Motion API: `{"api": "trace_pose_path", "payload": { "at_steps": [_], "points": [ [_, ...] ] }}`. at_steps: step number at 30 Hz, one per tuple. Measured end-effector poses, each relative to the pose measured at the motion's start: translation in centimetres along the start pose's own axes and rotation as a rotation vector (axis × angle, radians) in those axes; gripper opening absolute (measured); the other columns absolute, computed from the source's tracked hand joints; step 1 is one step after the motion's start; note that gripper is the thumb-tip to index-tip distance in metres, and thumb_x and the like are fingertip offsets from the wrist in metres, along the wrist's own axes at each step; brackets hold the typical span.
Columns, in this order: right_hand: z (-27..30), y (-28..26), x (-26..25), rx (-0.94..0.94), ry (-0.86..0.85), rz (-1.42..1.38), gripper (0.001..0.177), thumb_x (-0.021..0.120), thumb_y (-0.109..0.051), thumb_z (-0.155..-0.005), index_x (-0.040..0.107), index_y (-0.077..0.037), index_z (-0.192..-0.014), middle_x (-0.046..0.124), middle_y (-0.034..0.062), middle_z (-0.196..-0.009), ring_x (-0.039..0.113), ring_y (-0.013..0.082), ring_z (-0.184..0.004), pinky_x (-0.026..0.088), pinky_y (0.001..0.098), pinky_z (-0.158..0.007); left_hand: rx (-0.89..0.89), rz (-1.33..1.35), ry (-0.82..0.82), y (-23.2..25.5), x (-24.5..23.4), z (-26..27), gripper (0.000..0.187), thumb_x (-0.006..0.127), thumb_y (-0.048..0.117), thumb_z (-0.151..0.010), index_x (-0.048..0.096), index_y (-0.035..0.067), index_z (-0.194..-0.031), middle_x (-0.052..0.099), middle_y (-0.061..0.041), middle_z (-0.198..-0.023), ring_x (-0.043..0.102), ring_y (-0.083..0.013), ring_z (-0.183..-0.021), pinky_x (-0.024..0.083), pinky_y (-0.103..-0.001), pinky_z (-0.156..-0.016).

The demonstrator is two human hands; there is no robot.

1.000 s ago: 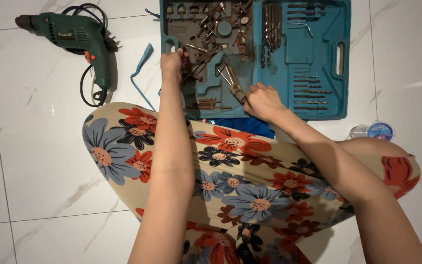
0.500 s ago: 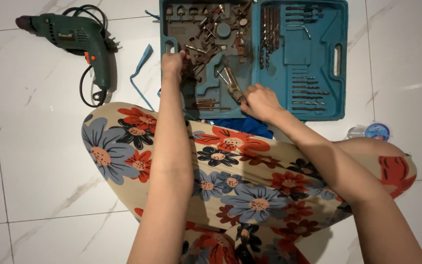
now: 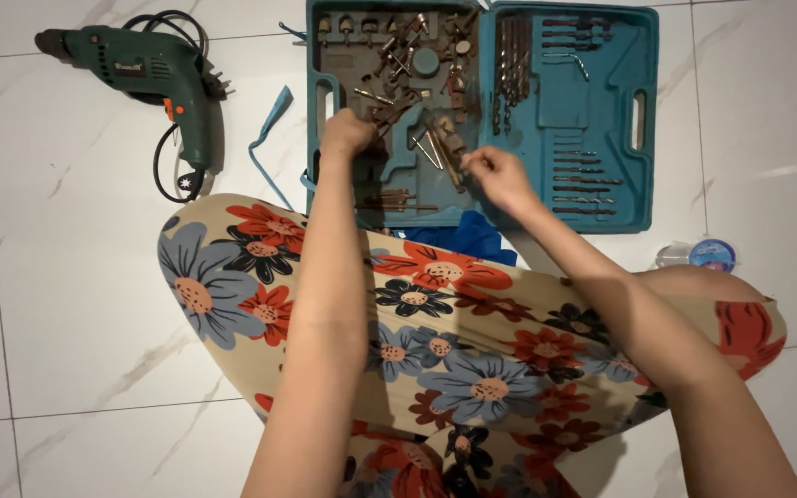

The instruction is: The person sits on the floor and organizes a teal toolbox. They remove various drill bits and attachments, sort them, and place them back into the designated slots. They also wipe down the interior of the toolbox with a blue cloth.

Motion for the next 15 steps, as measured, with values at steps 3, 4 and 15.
{"api": "trace_pose_path", "payload": {
  "at_steps": [3,4,15],
  "points": [
    [0.1,-0.3,-0.6,0.134,0.021,-0.352,0.013,0.069,-0.021,-0.097,0.077,-0.012,-0.096,0.065,0.0101,-0.061,0.062,0.0157,-0.051,0.051,0.0258,-0.051,0.017,-0.091,-0.033,0.6,-0.3,1.3,0.049,0.065,0.031,-0.087,0.071,-0.005,-0.119,0.069,-0.032,-0.122,0.063,-0.0490,-0.122,0.053,-0.057,-0.102],
    [0.2,-0.5,-0.9,0.134,0.021,-0.352,0.013,0.069,-0.021,-0.097,0.077,-0.012,-0.096,0.065,0.0101,-0.061,0.062,0.0157,-0.051,0.051,0.0258,-0.051,0.018,-0.090,-0.032,0.6,-0.5,1.4,0.049,0.065,0.031,-0.087,0.071,-0.005,-0.119,0.069,-0.032,-0.122,0.063,-0.0490,-0.122,0.053,-0.057,-0.102],
    [2.3,-0.4,-0.2,-0.414,-0.092,0.980,0.054,0.074,-0.027,-0.086,0.061,-0.015,-0.137,0.045,0.0197,-0.141,0.048,0.0397,-0.129,0.050,0.0560,-0.097,0.040,-0.463,0.060,-0.2,2.7,-3.8,0.036,0.061,0.039,-0.095,0.077,0.019,-0.120,0.074,-0.008,-0.124,0.067,-0.0326,-0.123,0.048,-0.063,-0.103]
  ]
}}
Point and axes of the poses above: each hand's wrist, its own z-axis away from the middle knuckle, its own x-axis out of the palm, y = z × x, the point moved 2 cm from there along -z, towards the middle knuckle
